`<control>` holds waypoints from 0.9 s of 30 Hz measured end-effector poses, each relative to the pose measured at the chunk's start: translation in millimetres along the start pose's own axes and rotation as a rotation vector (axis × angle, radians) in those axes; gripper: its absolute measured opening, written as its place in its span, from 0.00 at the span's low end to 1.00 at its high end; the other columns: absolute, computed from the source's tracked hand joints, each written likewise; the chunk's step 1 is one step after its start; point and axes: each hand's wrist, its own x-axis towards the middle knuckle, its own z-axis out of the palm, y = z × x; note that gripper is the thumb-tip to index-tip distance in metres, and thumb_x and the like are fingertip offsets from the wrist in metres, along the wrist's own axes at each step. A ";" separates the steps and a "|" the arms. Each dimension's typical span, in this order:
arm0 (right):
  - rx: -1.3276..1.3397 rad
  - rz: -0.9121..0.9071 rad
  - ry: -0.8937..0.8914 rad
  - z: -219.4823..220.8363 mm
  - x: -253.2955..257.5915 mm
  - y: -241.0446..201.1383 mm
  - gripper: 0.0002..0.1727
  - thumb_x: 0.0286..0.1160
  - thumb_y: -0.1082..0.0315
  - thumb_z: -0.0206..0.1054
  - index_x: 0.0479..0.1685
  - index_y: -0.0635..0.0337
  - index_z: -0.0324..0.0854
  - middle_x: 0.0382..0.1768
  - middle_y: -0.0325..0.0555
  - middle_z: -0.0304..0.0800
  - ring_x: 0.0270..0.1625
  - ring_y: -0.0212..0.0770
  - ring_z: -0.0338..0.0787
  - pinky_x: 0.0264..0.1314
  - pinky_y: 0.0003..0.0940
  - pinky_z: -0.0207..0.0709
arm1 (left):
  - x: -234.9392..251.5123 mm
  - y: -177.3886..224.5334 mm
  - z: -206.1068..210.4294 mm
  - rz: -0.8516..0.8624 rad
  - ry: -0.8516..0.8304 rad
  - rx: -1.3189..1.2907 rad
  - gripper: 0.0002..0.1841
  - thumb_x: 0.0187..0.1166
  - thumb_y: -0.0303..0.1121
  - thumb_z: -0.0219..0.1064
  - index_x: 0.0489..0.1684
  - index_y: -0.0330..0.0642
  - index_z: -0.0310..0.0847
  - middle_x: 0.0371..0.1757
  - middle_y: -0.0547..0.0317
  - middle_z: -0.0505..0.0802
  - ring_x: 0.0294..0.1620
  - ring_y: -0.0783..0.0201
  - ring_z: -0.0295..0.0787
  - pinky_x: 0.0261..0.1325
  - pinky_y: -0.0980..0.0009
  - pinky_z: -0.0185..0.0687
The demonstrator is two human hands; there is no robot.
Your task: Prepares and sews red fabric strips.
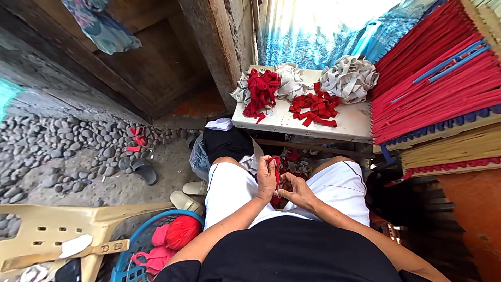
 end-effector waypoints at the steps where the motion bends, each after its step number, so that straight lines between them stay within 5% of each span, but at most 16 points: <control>1: -0.011 -0.004 0.002 -0.3 -0.1 0.5 0.20 0.71 0.61 0.76 0.54 0.64 0.79 0.37 0.39 0.90 0.35 0.27 0.88 0.43 0.24 0.85 | -0.6 0.0 0.5 0.000 -0.003 -0.002 0.06 0.87 0.24 0.58 0.53 0.30 0.75 0.34 0.57 0.88 0.35 0.74 0.86 0.47 0.75 0.84; 8: -0.009 -0.002 -0.008 -2.1 -2.6 3.0 0.17 0.73 0.66 0.72 0.56 0.66 0.79 0.36 0.39 0.89 0.33 0.28 0.88 0.42 0.24 0.85 | 0.0 2.7 -0.4 -0.018 0.024 0.014 0.07 0.88 0.26 0.58 0.54 0.31 0.76 0.33 0.58 0.87 0.33 0.73 0.85 0.45 0.74 0.84; 13: 0.019 0.004 -0.068 -1.3 -7.3 0.5 0.23 0.74 0.54 0.74 0.56 0.64 0.78 0.37 0.38 0.87 0.34 0.27 0.86 0.41 0.25 0.82 | 5.6 2.1 -4.7 0.009 0.063 0.034 0.08 0.88 0.26 0.58 0.55 0.31 0.76 0.35 0.57 0.87 0.35 0.72 0.85 0.46 0.73 0.84; 27: 0.089 -0.063 -0.052 -0.8 -5.9 4.0 0.20 0.75 0.61 0.72 0.57 0.65 0.77 0.37 0.38 0.87 0.33 0.27 0.86 0.40 0.24 0.82 | -0.4 1.7 -0.6 0.021 0.037 0.037 0.07 0.87 0.25 0.60 0.54 0.30 0.75 0.34 0.56 0.88 0.35 0.73 0.86 0.46 0.75 0.85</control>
